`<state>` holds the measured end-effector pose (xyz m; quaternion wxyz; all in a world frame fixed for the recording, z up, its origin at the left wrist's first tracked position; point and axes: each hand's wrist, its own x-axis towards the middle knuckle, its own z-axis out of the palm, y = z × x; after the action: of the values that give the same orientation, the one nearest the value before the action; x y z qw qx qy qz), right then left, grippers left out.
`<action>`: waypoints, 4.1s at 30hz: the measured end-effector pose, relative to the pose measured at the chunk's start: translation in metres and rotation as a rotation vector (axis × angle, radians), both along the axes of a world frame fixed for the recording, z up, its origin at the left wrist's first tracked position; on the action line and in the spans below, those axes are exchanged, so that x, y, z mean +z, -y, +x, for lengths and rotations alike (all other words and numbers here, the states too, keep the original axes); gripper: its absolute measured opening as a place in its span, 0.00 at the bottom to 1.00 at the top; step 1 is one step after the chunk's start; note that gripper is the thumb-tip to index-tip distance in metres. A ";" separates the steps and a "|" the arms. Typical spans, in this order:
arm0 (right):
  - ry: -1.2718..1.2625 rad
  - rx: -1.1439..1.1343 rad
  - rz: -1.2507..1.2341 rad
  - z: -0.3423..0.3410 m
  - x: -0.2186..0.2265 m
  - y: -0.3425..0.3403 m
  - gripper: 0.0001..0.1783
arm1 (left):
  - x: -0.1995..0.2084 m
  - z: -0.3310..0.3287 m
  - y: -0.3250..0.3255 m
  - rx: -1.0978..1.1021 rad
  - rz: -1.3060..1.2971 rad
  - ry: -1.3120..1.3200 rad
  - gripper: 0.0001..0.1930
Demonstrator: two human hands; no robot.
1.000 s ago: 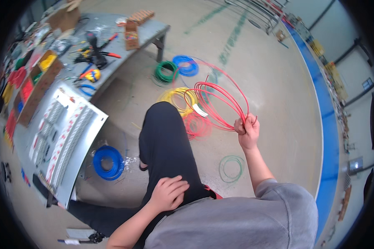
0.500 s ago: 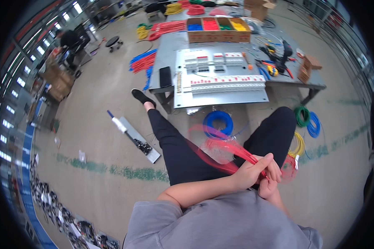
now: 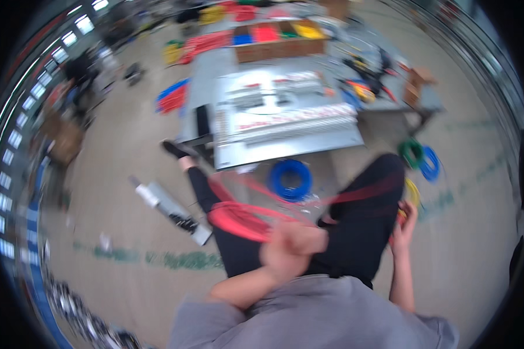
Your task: The person sits on a stool and wires an electrical panel mounted on a table. They strip red and green wires with pliers and insert them into terminal blocks on the panel.
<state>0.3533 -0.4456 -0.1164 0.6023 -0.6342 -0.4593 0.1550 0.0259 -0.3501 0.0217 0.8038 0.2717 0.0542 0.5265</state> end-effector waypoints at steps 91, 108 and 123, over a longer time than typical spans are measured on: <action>0.288 -0.071 -1.609 0.098 -0.300 -0.060 0.49 | -0.013 -0.080 -0.049 0.752 0.601 -0.361 0.28; 0.116 -0.256 -0.360 0.091 -0.005 -0.028 0.18 | 0.034 -0.065 0.043 -0.300 0.309 0.094 0.35; 0.124 0.628 -0.231 -0.173 0.047 -0.019 0.34 | 0.010 -0.087 0.053 -0.876 0.245 0.145 0.32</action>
<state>0.1808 -0.4263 -0.0694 0.4203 -0.5343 -0.6472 0.3451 -0.0608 -0.4034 0.0322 0.9143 0.3243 -0.1849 0.1573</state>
